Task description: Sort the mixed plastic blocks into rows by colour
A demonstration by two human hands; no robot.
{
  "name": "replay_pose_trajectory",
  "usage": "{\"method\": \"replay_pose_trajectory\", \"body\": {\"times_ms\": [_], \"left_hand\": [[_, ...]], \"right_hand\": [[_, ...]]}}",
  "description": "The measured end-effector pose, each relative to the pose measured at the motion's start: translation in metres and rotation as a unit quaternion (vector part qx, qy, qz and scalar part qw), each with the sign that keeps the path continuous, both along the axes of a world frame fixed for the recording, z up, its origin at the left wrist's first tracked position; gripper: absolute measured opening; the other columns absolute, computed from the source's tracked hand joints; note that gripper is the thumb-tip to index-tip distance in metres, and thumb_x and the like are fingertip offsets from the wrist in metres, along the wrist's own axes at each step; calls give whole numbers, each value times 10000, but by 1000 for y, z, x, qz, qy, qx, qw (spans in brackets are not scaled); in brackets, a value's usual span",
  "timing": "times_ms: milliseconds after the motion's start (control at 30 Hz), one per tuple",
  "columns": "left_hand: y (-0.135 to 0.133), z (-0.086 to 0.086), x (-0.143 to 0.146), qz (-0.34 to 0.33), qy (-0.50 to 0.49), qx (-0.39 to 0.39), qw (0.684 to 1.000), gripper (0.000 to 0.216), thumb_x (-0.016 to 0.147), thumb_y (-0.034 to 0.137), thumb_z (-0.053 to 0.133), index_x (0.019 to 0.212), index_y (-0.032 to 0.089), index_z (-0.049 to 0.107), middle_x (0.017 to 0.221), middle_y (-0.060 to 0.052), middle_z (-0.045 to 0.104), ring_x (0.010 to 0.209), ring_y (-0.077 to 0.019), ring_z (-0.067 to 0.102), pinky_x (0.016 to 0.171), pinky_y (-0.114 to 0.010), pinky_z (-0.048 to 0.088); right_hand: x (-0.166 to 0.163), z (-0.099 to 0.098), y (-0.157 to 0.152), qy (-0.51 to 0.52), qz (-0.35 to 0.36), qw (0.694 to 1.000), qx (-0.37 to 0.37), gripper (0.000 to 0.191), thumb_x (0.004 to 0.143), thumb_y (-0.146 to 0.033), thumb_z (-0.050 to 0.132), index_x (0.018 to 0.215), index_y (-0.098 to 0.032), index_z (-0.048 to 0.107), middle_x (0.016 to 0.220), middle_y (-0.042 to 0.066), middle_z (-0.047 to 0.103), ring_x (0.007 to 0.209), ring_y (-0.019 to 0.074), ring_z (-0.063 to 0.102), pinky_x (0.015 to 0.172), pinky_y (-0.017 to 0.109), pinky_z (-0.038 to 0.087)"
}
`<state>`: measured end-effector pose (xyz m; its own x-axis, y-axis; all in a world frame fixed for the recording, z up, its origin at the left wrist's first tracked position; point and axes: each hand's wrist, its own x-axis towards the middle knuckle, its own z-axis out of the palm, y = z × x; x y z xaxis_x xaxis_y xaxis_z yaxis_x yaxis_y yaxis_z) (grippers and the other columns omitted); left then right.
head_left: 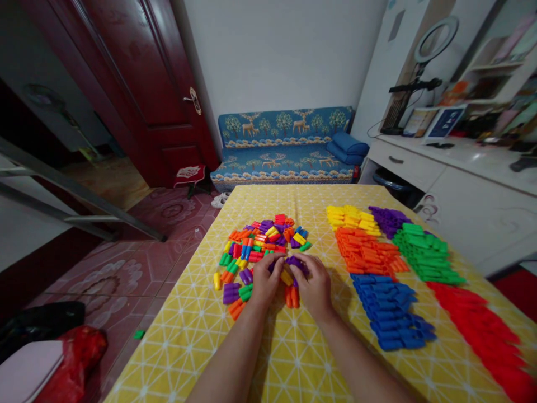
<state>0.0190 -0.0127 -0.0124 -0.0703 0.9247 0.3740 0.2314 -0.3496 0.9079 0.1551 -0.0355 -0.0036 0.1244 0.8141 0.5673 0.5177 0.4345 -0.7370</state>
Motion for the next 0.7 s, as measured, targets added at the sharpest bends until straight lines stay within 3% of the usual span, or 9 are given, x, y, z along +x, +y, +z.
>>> {"method": "replay_pose_trajectory", "body": {"times_ms": [133,267,333,500,600,700], "left_hand": [[-1,1,-1,0,6,-6,1000,185,864,290,605,917,189,751,885,-68,753,843,-209,689,796,-334,532],[0,-1,-1,-1,17,-5,1000,201,871,299,597,924,177,747,876,-73,750,843,-212,685,799,-339,530],[1,-2,-1,-1,28,-7,1000,207,879,296,585,935,175,742,876,-72,749,833,-208,683,790,-335,530],[1,-2,-1,0,50,-11,999,217,896,292,564,933,158,730,887,-71,745,833,-196,680,783,-310,522],[1,0,-1,-3,64,-10,998,213,902,293,560,931,157,722,879,-66,743,816,-186,679,763,-291,517],[0,1,-1,0,71,-13,997,203,905,287,559,925,163,718,874,-57,743,807,-180,679,747,-278,513]], "right_hand": [[42,34,11,40,-23,999,-7,156,818,-294,648,948,-209,668,910,41,706,851,196,645,764,328,499],[134,70,58,-28,-124,991,36,233,766,-358,696,932,-194,706,926,59,705,783,170,617,723,321,463],[184,80,86,-71,-181,981,-9,287,782,-373,668,981,-172,722,840,58,697,690,140,595,660,304,423],[269,85,143,-249,-318,900,-163,261,736,-226,721,996,-205,725,792,31,706,728,166,609,601,267,363],[291,81,166,-325,-346,855,-212,270,744,-232,724,1013,-224,724,878,59,726,768,196,603,579,277,324],[301,75,186,-371,-340,829,-242,305,751,-247,722,1055,-217,726,992,119,721,770,211,589,591,304,298]]}}
